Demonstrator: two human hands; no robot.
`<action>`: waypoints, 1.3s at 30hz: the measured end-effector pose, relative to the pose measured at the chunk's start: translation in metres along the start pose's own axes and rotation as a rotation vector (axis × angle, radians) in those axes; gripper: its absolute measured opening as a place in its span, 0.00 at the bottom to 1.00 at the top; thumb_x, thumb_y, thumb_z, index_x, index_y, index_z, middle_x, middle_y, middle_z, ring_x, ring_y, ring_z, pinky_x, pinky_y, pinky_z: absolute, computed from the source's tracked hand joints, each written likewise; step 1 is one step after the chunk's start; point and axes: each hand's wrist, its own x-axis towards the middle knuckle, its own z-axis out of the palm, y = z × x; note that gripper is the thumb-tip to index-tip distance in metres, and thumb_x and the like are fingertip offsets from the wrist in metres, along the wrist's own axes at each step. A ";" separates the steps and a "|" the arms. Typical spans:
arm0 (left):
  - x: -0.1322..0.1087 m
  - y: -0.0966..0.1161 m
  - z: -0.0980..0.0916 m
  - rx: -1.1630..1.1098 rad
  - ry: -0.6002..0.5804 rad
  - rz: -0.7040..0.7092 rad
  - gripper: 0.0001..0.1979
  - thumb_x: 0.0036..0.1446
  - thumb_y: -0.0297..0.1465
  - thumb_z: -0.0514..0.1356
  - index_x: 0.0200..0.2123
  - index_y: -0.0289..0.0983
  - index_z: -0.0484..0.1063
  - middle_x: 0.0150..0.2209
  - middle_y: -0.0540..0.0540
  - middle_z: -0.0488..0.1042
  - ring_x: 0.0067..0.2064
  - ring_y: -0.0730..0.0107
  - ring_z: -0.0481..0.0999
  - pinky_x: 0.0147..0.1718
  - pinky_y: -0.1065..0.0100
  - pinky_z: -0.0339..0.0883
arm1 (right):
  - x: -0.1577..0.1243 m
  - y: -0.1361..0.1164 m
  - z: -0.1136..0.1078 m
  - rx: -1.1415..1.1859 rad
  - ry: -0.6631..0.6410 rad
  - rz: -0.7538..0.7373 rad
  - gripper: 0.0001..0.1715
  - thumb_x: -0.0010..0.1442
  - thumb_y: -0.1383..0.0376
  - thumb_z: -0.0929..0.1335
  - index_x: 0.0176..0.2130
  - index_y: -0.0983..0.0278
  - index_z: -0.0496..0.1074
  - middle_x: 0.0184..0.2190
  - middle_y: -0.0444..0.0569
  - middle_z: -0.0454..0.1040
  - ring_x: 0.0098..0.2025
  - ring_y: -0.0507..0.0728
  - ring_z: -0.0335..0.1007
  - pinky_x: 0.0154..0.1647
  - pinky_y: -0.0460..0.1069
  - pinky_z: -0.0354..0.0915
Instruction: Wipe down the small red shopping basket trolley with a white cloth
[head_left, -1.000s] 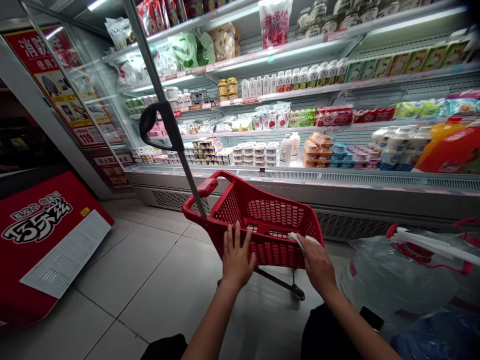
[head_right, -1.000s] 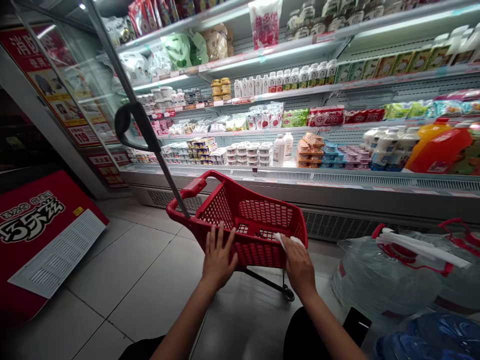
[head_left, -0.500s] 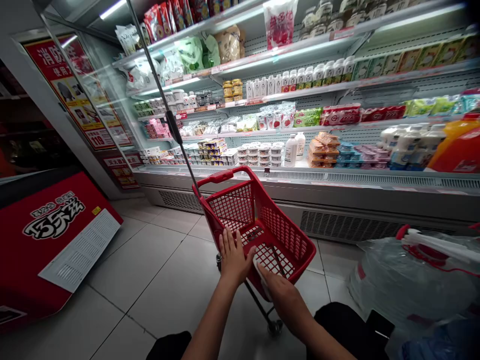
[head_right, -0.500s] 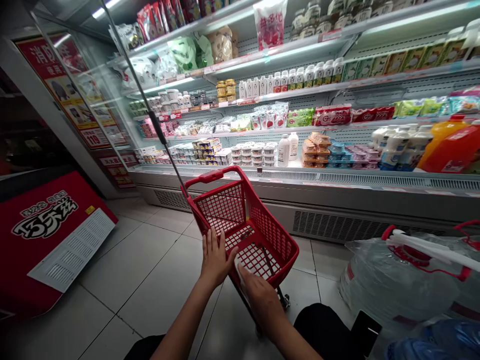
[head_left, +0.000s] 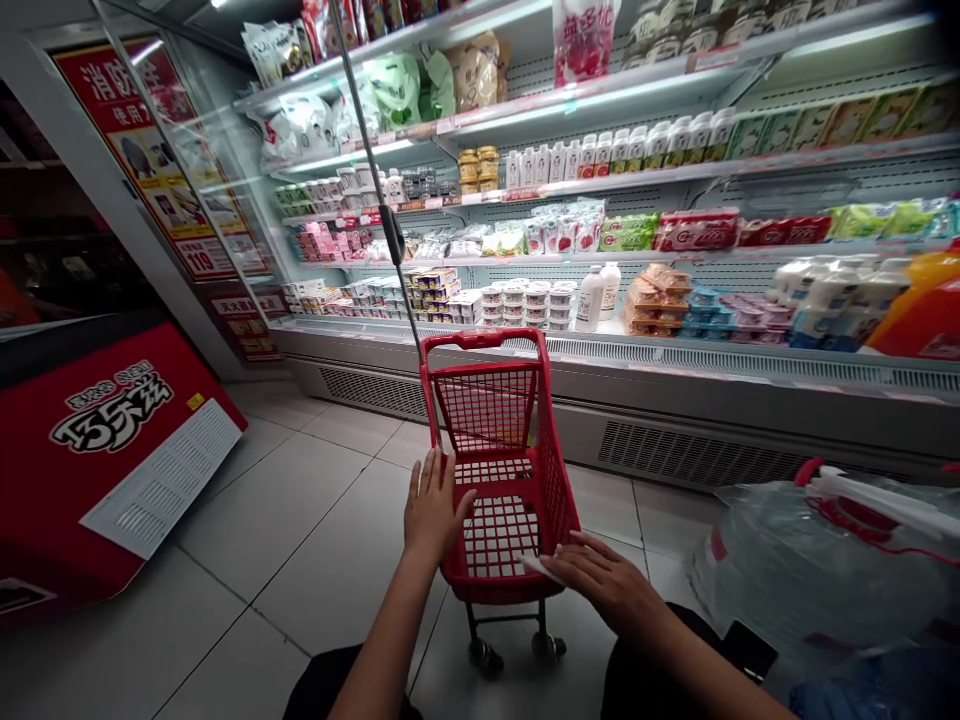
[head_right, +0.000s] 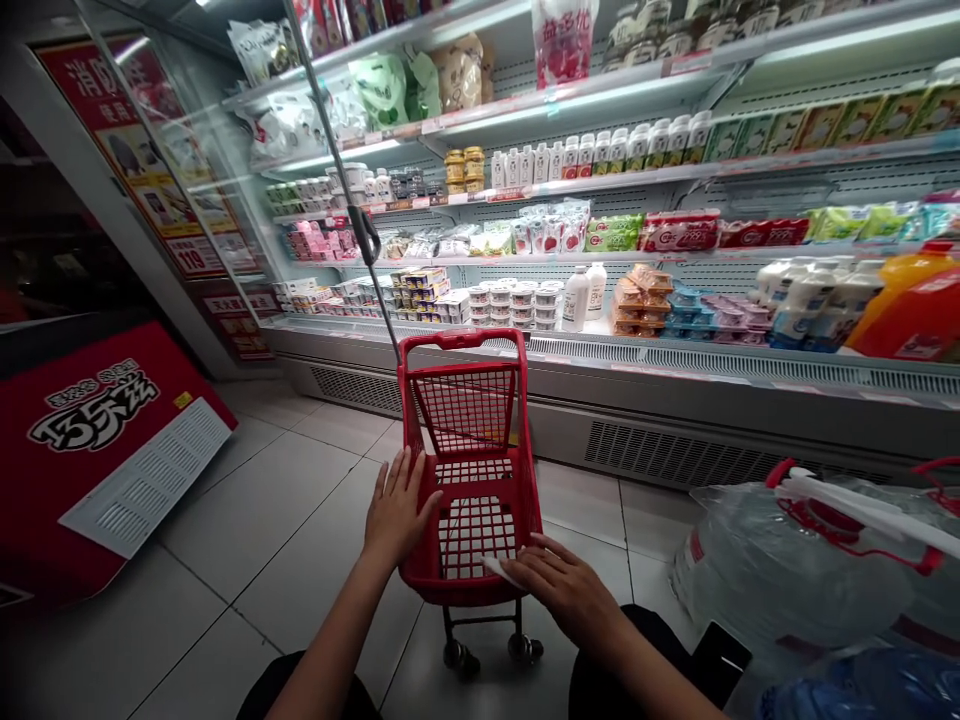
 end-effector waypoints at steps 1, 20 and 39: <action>0.000 0.007 0.001 -0.006 0.008 0.001 0.35 0.71 0.48 0.48 0.75 0.38 0.48 0.74 0.38 0.55 0.75 0.55 0.50 0.72 0.46 0.46 | 0.004 -0.005 0.007 -0.015 0.036 0.029 0.34 0.70 0.77 0.59 0.70 0.58 0.60 0.50 0.47 0.81 0.53 0.54 0.78 0.66 0.58 0.69; -0.049 0.025 -0.002 -0.134 -0.100 0.198 0.37 0.73 0.49 0.44 0.76 0.39 0.36 0.74 0.43 0.54 0.74 0.58 0.55 0.71 0.52 0.46 | 0.072 0.055 0.020 0.060 -0.047 -0.158 0.19 0.71 0.73 0.62 0.56 0.60 0.74 0.52 0.48 0.81 0.57 0.55 0.75 0.70 0.60 0.62; -0.052 -0.053 -0.013 -0.117 -0.199 0.051 0.33 0.74 0.48 0.43 0.76 0.46 0.35 0.74 0.49 0.54 0.74 0.62 0.53 0.73 0.49 0.44 | 0.091 0.035 0.036 0.070 -0.013 -0.157 0.25 0.69 0.75 0.61 0.61 0.61 0.70 0.55 0.50 0.79 0.59 0.56 0.73 0.69 0.60 0.63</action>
